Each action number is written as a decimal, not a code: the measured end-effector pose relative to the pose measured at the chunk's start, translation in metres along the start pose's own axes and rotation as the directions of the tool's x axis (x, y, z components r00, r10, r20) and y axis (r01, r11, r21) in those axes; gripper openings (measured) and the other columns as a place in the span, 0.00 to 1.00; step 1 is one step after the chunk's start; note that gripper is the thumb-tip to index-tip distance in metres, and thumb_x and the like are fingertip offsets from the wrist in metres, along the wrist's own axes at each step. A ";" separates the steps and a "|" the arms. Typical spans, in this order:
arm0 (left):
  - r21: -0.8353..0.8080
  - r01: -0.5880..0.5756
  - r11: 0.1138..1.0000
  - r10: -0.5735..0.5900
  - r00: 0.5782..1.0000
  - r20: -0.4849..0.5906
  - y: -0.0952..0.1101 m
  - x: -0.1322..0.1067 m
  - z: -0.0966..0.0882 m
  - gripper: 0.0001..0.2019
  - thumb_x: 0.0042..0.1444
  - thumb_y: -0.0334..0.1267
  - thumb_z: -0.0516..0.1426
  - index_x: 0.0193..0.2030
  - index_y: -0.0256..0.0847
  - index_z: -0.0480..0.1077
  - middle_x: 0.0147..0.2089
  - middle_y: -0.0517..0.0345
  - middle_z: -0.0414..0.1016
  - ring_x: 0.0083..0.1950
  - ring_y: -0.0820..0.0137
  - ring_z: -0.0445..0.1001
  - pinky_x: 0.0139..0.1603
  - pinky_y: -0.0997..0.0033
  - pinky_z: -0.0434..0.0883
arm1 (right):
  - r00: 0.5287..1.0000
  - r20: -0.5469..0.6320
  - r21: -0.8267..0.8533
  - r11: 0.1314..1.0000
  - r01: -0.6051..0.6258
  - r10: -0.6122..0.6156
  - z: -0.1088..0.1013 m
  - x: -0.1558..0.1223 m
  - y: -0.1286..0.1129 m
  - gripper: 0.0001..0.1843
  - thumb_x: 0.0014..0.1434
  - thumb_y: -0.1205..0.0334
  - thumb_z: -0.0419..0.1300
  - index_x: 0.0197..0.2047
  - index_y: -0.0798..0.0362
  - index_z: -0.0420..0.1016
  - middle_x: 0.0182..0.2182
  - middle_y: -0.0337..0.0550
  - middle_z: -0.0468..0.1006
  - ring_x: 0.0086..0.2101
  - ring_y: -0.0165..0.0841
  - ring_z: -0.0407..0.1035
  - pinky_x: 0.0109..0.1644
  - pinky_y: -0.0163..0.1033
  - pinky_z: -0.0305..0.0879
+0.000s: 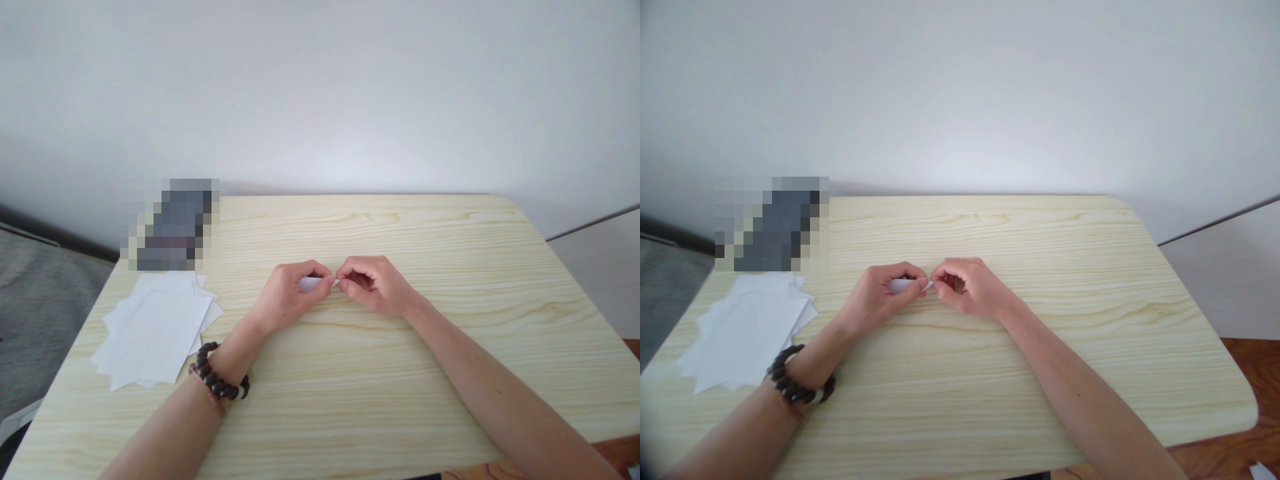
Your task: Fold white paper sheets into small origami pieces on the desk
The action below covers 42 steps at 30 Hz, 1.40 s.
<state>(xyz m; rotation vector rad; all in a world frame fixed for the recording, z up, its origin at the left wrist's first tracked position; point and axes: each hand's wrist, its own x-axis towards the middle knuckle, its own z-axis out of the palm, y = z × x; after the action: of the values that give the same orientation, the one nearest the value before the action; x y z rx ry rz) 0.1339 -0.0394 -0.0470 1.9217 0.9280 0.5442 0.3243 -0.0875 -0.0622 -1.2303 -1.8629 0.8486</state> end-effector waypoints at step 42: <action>-0.181 -0.025 0.983 0.003 0.993 -0.121 -0.016 0.003 0.003 0.12 0.54 0.42 0.61 0.43 0.40 0.70 0.28 0.64 0.72 0.20 0.80 0.63 0.19 0.81 0.64 | 0.960 -0.274 -0.069 0.997 0.035 -0.053 -0.003 0.003 0.001 0.04 0.57 0.64 0.58 0.37 0.53 0.70 0.32 0.39 0.73 0.30 0.28 0.67 0.32 0.33 0.60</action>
<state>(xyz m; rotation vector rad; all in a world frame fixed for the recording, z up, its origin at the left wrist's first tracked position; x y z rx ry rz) 0.1317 -0.0332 -0.0621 1.7467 0.9080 0.7347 0.3264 -0.0844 -0.0609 -1.2708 -1.6952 0.5649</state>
